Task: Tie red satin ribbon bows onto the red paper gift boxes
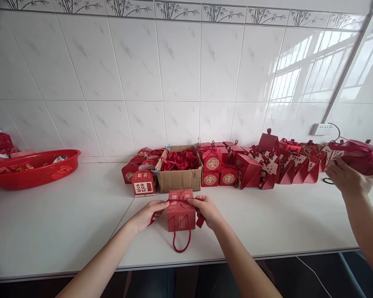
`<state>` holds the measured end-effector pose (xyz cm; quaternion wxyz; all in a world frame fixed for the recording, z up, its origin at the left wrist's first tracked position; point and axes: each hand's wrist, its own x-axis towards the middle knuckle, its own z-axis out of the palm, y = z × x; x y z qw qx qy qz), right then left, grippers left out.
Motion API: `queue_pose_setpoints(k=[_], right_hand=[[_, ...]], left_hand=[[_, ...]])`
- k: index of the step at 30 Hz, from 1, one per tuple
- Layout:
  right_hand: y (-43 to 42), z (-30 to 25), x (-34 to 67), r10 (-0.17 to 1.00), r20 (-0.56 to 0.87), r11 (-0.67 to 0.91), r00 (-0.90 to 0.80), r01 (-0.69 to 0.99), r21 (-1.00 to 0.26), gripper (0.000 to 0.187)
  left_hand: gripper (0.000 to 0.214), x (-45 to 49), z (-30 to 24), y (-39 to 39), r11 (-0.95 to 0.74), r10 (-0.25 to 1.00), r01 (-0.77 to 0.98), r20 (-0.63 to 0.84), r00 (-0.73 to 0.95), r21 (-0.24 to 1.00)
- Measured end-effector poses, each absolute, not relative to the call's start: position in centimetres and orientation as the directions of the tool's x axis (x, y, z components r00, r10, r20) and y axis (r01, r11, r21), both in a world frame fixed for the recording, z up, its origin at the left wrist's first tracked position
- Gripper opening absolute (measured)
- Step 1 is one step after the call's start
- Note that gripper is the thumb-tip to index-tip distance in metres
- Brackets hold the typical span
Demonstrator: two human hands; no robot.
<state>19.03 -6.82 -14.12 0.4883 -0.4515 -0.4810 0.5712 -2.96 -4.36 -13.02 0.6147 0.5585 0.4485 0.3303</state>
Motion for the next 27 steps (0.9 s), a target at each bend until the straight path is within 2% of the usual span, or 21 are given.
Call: queue_pose_setpoints(k=[3,10,13,17,19,21,24,27], right_hand=[[-6.5,-14.4,19.9,0.99,-0.05,-0.068,-0.13,-0.139,-0.988,0.056],[-6.8,-14.8,21.3,0.993,-0.033,-0.037,-0.113,-0.031,-0.999,0.052],[-6.9,-14.4,21.7,1.0,0.014,0.015,-0.012,0.065,-0.998,0.05],[-7.8,-13.9,22.9,0.96,0.179,0.145,0.217,0.164,-0.976,0.042],[-8.9,-13.9,23.3,0.942,0.231,0.185,0.245,0.196,-0.963,0.041],[-10.1,-14.3,23.3,0.958,0.221,0.18,0.181,0.214,-0.96,0.042],[-11.2,-15.1,22.3,0.995,0.096,0.088,0.041,0.158,-0.983,0.043],[-11.2,-15.7,21.1,0.999,0.012,0.011,0.032,0.061,-0.998,0.041]], left_hand=[[0.051,-3.2,-13.4,-3.9,0.116,0.926,0.07,-0.134,0.354,0.991],[0.048,-3.3,-12.9,-3.9,-0.015,0.962,0.165,-0.031,0.273,0.986],[0.042,-3.3,-12.7,-4.1,-0.087,0.979,0.258,0.035,0.2,0.962],[0.032,-4.0,-12.8,-5.2,-0.178,0.979,0.378,0.203,-0.028,0.909],[0.031,-4.5,-12.9,-6.3,-0.201,0.963,0.422,0.257,-0.078,0.884],[0.035,-4.8,-13.0,-7.6,-0.209,0.974,0.439,0.228,0.008,0.874],[0.045,-4.5,-13.4,-9.2,-0.17,0.974,0.425,0.085,0.211,0.889],[0.041,-3.6,-13.9,-9.4,-0.065,0.983,0.375,-0.006,0.185,0.925]])
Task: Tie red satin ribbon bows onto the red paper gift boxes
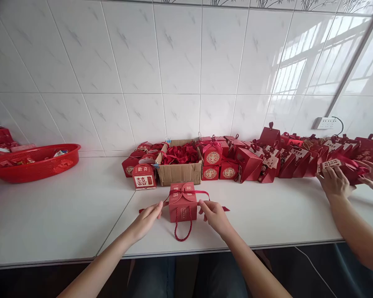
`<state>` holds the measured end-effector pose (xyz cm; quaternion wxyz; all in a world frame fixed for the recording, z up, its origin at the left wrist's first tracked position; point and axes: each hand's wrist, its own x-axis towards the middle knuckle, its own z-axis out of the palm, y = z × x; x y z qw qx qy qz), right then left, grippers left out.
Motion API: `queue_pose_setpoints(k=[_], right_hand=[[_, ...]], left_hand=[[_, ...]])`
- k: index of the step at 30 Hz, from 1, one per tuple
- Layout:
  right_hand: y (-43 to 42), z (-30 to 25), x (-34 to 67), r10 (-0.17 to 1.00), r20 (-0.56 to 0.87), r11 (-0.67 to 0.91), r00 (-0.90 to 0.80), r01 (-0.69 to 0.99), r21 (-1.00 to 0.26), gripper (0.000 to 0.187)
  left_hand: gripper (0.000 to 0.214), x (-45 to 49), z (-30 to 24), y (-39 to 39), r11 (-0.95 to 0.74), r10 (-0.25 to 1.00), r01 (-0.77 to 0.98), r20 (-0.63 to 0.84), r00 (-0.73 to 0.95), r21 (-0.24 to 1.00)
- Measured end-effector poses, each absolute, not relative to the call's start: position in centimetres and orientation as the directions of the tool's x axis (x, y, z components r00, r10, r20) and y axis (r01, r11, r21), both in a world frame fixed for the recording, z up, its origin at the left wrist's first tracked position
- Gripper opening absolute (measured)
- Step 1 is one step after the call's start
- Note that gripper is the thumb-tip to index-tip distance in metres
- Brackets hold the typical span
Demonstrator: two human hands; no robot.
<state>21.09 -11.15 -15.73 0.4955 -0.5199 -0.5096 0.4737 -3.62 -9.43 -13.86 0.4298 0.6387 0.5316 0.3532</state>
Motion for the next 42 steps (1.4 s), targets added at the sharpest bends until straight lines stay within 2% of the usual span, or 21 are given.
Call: queue_pose_setpoints(k=[4,10,14,17,22,27,31,35,42], right_hand=[[-10.0,-16.0,20.4,0.995,-0.009,-0.002,0.098,-0.072,-0.997,0.043],[-8.2,-14.8,21.3,0.978,0.051,0.109,0.202,-0.291,-0.95,0.043],[-7.4,-12.7,21.8,0.962,0.113,0.19,0.249,-0.312,-0.931,0.039],[-6.9,-10.6,21.7,0.952,0.168,0.237,0.256,-0.273,-0.932,0.038],[-6.5,-6.9,21.3,0.917,0.306,0.351,0.257,-0.149,-0.925,0.038],[-6.7,-3.5,20.6,0.871,0.451,0.462,0.196,-0.012,-0.887,0.034],[-6.7,-1.7,20.3,0.837,0.534,0.534,0.121,0.037,-0.845,0.03],[-6.3,-0.6,20.3,0.822,0.566,0.565,0.053,0.044,-0.824,0.03],[-5.3,-0.1,20.0,0.842,0.539,0.538,0.008,0.03,-0.842,0.033]], left_hand=[[0.034,-2.8,-14.3,-7.9,0.011,0.999,0.226,-0.021,0.042,0.974],[0.052,-3.2,-13.0,-5.3,-0.029,0.999,-0.081,0.028,-0.015,0.996],[0.033,-3.5,-10.5,-4.0,-0.047,0.999,-0.302,0.045,-0.016,0.952],[0.024,-3.3,-8.6,-3.2,-0.073,0.997,-0.384,0.076,-0.007,0.921],[0.025,-2.0,-5.2,-3.1,-0.169,0.981,-0.372,0.191,0.023,0.913],[0.024,-0.1,-2.1,-3.9,-0.286,0.948,-0.267,0.312,0.061,0.92],[0.019,1.2,-0.4,-4.3,-0.37,0.917,-0.191,0.39,0.082,0.909],[0.017,2.2,0.6,-4.6,-0.443,0.88,-0.164,0.462,0.108,0.881],[0.016,3.3,1.5,-4.8,-0.492,0.846,-0.175,0.516,0.137,0.853]])
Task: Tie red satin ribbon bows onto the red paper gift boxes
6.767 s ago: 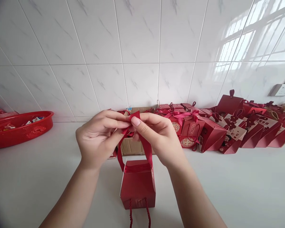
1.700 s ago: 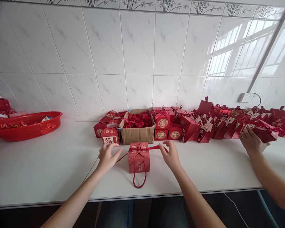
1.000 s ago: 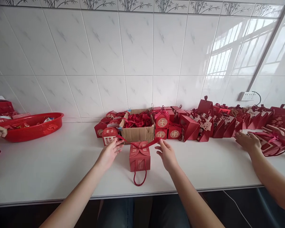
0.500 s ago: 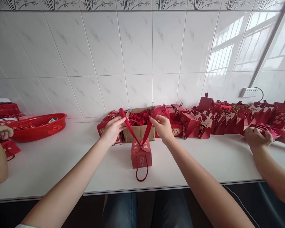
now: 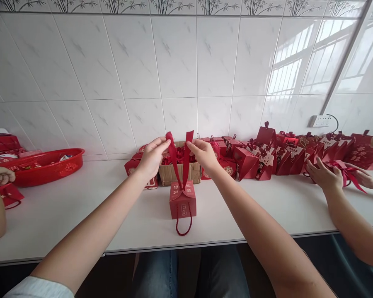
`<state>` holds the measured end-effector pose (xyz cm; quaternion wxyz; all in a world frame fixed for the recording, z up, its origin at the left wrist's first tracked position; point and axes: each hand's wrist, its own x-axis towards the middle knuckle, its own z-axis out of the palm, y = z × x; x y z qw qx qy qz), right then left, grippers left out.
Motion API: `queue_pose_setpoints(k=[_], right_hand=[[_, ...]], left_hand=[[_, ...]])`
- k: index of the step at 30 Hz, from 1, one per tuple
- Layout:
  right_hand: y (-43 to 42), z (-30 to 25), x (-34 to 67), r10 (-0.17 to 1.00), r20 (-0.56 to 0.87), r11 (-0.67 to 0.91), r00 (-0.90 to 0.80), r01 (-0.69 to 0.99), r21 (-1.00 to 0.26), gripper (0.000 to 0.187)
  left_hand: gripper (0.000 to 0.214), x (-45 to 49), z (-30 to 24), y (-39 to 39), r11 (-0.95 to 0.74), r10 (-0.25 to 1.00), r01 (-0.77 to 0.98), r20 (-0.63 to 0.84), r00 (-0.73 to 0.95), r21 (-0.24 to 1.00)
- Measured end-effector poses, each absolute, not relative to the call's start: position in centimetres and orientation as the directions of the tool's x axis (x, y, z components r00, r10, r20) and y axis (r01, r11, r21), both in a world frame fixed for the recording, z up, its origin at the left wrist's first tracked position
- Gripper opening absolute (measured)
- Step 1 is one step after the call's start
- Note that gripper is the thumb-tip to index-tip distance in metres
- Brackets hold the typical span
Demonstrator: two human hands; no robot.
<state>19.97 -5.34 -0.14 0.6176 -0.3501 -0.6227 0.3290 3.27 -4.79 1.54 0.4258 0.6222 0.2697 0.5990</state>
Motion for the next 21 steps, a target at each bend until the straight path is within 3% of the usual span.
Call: queue_pose_setpoints(k=[8,21], right_hand=[[-5.2,0.6,19.3,0.846,0.532,0.532,-0.016,-0.013,-0.847,0.032],[-5.4,1.4,18.8,0.852,0.524,0.524,-0.007,0.005,-0.852,0.033]], left_hand=[[0.016,4.0,2.9,-4.8,-0.48,0.843,-0.286,0.527,0.111,0.829],[0.019,4.3,3.7,-5.0,-0.478,0.849,-0.244,0.515,0.119,0.844]])
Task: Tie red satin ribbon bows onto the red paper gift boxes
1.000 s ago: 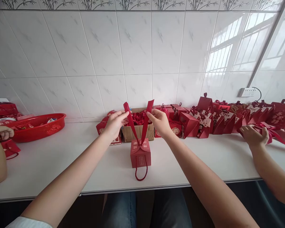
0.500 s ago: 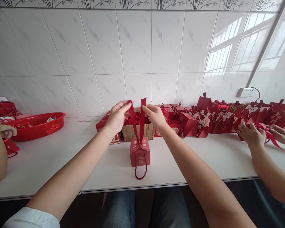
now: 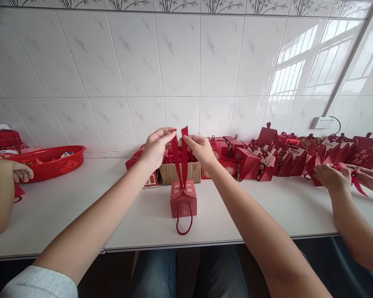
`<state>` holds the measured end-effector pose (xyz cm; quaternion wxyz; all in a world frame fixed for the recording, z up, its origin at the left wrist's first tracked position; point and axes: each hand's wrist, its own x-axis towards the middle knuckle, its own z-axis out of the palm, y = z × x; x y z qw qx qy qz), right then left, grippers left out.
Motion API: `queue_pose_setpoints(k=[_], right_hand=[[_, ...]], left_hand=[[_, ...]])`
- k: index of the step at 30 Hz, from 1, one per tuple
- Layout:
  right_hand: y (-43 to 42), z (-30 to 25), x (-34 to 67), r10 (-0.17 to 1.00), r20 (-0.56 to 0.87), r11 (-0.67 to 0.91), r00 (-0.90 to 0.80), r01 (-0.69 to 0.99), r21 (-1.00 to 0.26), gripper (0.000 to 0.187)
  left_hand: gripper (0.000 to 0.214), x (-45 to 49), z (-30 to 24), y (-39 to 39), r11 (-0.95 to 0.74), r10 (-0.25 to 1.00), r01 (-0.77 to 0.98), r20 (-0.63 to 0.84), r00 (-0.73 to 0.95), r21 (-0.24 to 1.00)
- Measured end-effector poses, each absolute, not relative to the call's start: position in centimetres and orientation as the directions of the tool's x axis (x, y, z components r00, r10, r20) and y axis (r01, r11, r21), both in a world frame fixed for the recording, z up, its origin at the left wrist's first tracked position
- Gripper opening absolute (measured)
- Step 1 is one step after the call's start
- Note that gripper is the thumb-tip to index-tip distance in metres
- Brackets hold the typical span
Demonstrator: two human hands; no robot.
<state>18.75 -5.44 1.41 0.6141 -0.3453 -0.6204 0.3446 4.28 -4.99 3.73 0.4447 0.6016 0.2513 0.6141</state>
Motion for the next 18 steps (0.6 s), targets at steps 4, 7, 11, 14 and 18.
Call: queue_pose_setpoints(k=[4,7,11,14,18], right_hand=[[-5.5,1.5,18.7,0.844,0.536,0.536,-0.025,0.006,-0.844,0.034],[-5.5,1.3,19.0,0.84,0.542,0.542,-0.024,-0.009,-0.84,0.034],[-5.7,0.4,20.6,0.864,0.497,0.491,-0.079,-0.084,-0.867,0.035],[-6.4,-1.0,22.2,0.889,0.433,0.431,-0.148,-0.045,-0.901,0.04],[-7.3,-3.5,23.2,0.891,0.405,0.44,-0.205,0.168,-0.882,0.045]], left_hand=[[0.018,4.4,3.8,-4.9,-0.463,0.846,-0.285,0.515,0.14,0.839],[0.016,4.1,3.7,-4.6,-0.463,0.849,-0.259,0.508,0.147,0.848],[0.016,2.6,2.3,-4.7,-0.643,0.762,0.188,0.596,0.253,0.742],[0.02,1.2,0.3,-5.1,-0.657,0.75,0.639,0.435,0.499,0.4],[0.023,0.0,-2.4,-4.9,-0.58,0.814,0.762,0.215,0.539,0.288]])
